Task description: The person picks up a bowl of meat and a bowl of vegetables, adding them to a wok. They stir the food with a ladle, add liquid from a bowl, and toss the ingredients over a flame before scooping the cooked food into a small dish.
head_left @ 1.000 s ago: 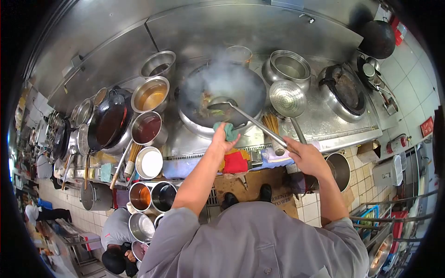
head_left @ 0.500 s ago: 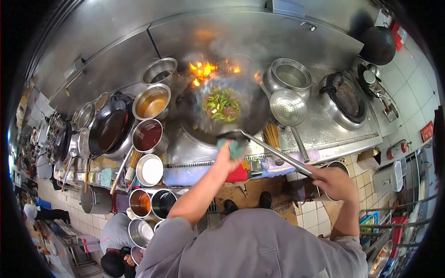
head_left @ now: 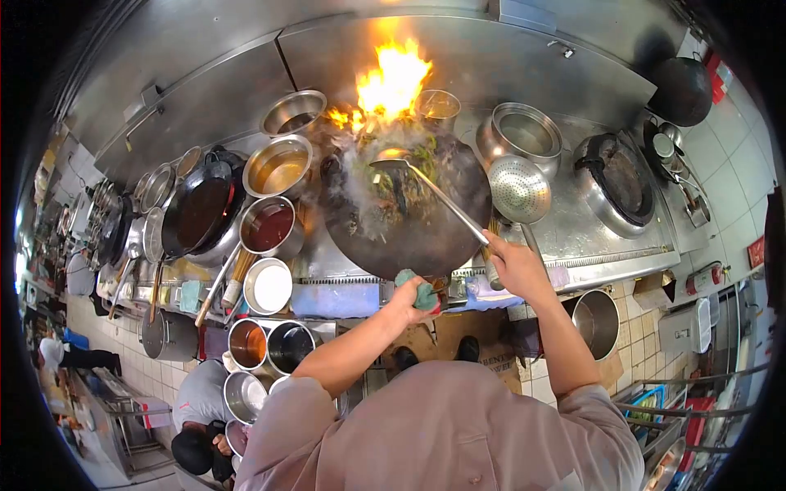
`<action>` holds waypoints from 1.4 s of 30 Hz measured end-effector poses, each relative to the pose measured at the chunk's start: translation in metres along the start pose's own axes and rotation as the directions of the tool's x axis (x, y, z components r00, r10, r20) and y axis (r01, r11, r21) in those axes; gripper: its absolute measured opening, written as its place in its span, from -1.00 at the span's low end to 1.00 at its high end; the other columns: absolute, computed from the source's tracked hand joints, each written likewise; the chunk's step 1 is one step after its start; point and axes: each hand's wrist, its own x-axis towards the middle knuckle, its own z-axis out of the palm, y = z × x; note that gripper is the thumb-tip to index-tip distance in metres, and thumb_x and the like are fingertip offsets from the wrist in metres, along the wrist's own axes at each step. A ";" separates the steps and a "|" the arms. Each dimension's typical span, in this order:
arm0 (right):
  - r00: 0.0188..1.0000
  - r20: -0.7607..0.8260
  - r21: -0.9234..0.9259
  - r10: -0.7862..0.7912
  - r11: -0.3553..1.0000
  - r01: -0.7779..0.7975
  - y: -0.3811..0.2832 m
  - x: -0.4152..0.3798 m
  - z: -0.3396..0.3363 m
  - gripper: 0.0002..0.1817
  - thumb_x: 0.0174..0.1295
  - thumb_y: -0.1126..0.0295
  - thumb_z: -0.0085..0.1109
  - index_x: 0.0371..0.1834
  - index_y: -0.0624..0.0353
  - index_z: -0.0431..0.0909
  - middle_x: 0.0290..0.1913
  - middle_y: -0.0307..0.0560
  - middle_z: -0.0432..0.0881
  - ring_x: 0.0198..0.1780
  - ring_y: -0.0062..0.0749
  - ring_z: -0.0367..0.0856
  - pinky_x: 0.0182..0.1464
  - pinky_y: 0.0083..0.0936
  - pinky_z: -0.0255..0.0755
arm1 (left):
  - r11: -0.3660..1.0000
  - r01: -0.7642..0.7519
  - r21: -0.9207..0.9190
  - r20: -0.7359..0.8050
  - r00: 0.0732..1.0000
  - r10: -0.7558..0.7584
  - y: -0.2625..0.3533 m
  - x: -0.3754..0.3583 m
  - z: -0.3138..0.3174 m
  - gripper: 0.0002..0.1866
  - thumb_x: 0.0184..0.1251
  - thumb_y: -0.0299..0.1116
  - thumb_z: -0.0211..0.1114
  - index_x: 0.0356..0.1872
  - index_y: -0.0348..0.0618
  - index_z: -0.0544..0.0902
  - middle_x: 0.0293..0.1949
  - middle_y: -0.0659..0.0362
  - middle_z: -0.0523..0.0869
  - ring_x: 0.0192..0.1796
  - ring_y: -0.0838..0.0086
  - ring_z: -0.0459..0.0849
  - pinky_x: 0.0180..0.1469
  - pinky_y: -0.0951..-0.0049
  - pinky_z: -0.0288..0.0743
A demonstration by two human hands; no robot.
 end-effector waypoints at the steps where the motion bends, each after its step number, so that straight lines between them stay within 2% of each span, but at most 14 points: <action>1: 1.000 0.004 -0.001 -0.005 1.000 0.005 -0.001 -0.003 -0.005 -0.53 0.17 0.37 0.06 0.21 -0.12 0.37 -0.30 0.13 0.61 -0.22 0.07 0.56 -0.17 -0.14 0.43 | 0.999 0.018 -0.034 0.038 0.999 -0.017 -0.002 -0.003 0.000 -0.88 0.21 -0.27 0.13 -0.33 -0.06 0.47 -0.41 0.18 0.52 -0.31 0.31 0.54 -0.16 0.20 0.55; 4: 0.994 0.107 0.110 -0.006 0.994 -0.005 -0.003 -0.024 -0.032 -0.53 0.16 0.38 0.06 0.20 -0.08 0.37 -0.32 0.12 0.60 -0.26 0.08 0.56 -0.20 -0.16 0.42 | 0.970 -0.111 -0.216 -0.005 0.994 0.113 0.040 0.005 0.026 -0.89 0.23 -0.29 0.11 -0.33 -0.05 0.48 -0.39 0.18 0.53 -0.29 0.32 0.51 -0.17 0.20 0.54; 10: 0.940 0.340 0.007 -0.019 1.000 0.018 -0.010 -0.062 -0.128 -0.55 0.12 0.38 0.10 0.14 -0.03 0.43 -0.33 0.05 0.62 -0.28 0.03 0.56 -0.23 -0.20 0.41 | 0.994 -0.063 -0.086 -0.055 0.997 0.058 0.044 -0.074 0.059 -0.86 0.26 -0.24 0.10 -0.28 -0.03 0.49 -0.29 0.19 0.53 -0.23 0.34 0.51 -0.18 0.22 0.54; 12: 0.938 0.346 -0.065 0.032 0.998 -0.011 -0.017 -0.058 -0.127 -0.58 0.11 0.37 0.11 0.11 -0.04 0.47 -0.32 0.03 0.62 -0.29 0.01 0.57 -0.22 -0.20 0.41 | 0.992 -0.051 -0.119 -0.038 0.998 0.047 0.057 -0.065 0.061 -0.77 0.32 -0.18 0.05 -0.10 -0.01 0.47 -0.13 0.18 0.52 -0.08 0.32 0.48 -0.12 0.20 0.55; 15: 0.986 0.163 0.020 -0.044 0.999 0.041 -0.005 -0.027 -0.070 -0.62 0.10 0.36 0.11 0.05 -0.02 0.52 -0.29 0.07 0.62 -0.27 0.03 0.57 -0.19 -0.19 0.42 | 0.985 -0.093 -0.146 -0.077 0.994 0.083 0.068 -0.030 0.060 -0.75 0.30 -0.20 0.08 -0.07 -0.02 0.46 -0.13 0.17 0.52 -0.09 0.31 0.49 -0.10 0.17 0.55; 17: 0.994 0.111 -0.036 -0.026 0.999 0.030 0.002 -0.006 -0.028 -0.59 0.10 0.40 0.11 0.09 -0.01 0.49 -0.31 0.13 0.60 -0.26 0.06 0.56 -0.17 -0.21 0.41 | 0.986 -0.164 -0.041 -0.004 0.986 0.164 0.057 0.001 0.038 -0.73 0.28 -0.22 0.11 -0.05 -0.04 0.45 -0.11 0.16 0.53 -0.08 0.30 0.50 -0.05 0.14 0.53; 20: 0.994 0.090 -0.043 0.059 0.998 -0.055 -0.014 0.001 -0.004 -0.52 0.11 0.42 0.09 0.17 -0.05 0.40 -0.35 0.16 0.60 -0.27 0.11 0.55 -0.18 -0.15 0.40 | 0.996 -0.088 0.003 0.035 0.995 0.088 0.027 0.012 0.001 -0.85 0.25 -0.26 0.12 -0.21 -0.01 0.48 -0.24 0.20 0.54 -0.18 0.33 0.52 -0.06 0.12 0.54; 23: 0.997 0.073 0.056 0.000 0.998 -0.004 -0.004 -0.010 0.006 -0.45 0.13 0.45 0.05 0.26 -0.06 0.27 -0.37 0.17 0.59 -0.27 0.14 0.55 -0.20 -0.13 0.40 | 0.996 -0.090 -0.022 -0.008 0.996 0.090 0.010 -0.010 0.004 -0.81 0.25 -0.29 0.11 -0.14 -0.01 0.46 -0.22 0.20 0.55 -0.13 0.33 0.52 -0.06 0.14 0.52; 24: 0.997 0.072 0.057 -0.007 0.998 0.003 -0.003 -0.019 0.002 -0.45 0.13 0.45 0.05 0.26 -0.06 0.27 -0.37 0.17 0.59 -0.27 0.14 0.55 -0.20 -0.13 0.40 | 0.991 -0.124 -0.053 -0.033 0.992 0.123 0.010 -0.019 0.011 -0.76 0.26 -0.29 0.10 -0.07 -0.01 0.45 -0.17 0.20 0.55 -0.09 0.32 0.52 -0.09 0.16 0.51; 29: 0.958 0.271 0.016 0.094 0.995 -0.102 -0.013 -0.074 -0.055 -0.43 0.12 0.47 0.01 0.27 0.00 0.24 -0.35 0.16 0.58 -0.26 0.12 0.55 -0.21 -0.12 0.39 | 0.977 -0.162 -0.139 -0.044 0.987 0.157 0.076 0.017 0.037 -0.84 0.23 -0.25 0.13 -0.20 0.02 0.47 -0.23 0.24 0.53 -0.21 0.35 0.51 -0.26 0.23 0.54; 32: 0.978 0.209 -0.095 0.025 0.995 -0.006 0.021 -0.067 -0.051 -0.43 0.11 0.46 0.02 0.27 -0.01 0.25 -0.41 0.21 0.59 -0.34 0.14 0.56 -0.26 -0.06 0.40 | 0.982 -0.188 -0.037 -0.059 0.981 0.185 0.092 0.027 0.028 -0.76 0.21 -0.11 0.20 -0.25 0.01 0.48 -0.30 0.24 0.55 -0.29 0.38 0.54 -0.33 0.32 0.55; 35: 0.969 0.195 -0.300 0.152 0.950 -0.089 0.044 -0.018 -0.027 -0.45 0.14 0.41 -0.02 0.28 0.02 0.26 -0.39 0.25 0.58 -0.31 0.13 0.56 -0.24 -0.05 0.42 | 0.997 0.058 -0.051 0.151 0.987 -0.049 0.087 0.019 0.012 -0.46 0.05 0.23 0.27 -0.24 -0.05 0.51 -0.40 0.18 0.58 -0.43 0.41 0.57 -0.39 0.39 0.53; 38: 0.983 0.113 -0.184 0.148 0.975 -0.125 0.042 0.038 0.035 -0.45 0.15 0.38 0.00 0.28 0.04 0.25 -0.30 0.28 0.58 -0.24 0.16 0.56 -0.16 -0.06 0.41 | 0.997 0.009 0.081 0.230 0.973 -0.027 0.044 -0.008 0.004 -0.42 0.02 0.26 0.27 -0.22 -0.08 0.52 -0.38 0.17 0.59 -0.41 0.41 0.59 -0.39 0.38 0.54; 42: 0.986 0.143 -0.038 0.084 0.996 -0.079 0.026 0.051 0.094 -0.43 0.18 0.33 0.01 0.31 0.02 0.22 -0.32 0.28 0.59 -0.25 0.18 0.56 -0.15 -0.09 0.42 | 0.973 -0.176 0.146 0.075 0.983 0.167 -0.008 -0.025 -0.046 -0.54 0.10 0.08 0.28 -0.19 -0.09 0.53 -0.39 0.17 0.58 -0.44 0.41 0.57 -0.39 0.37 0.54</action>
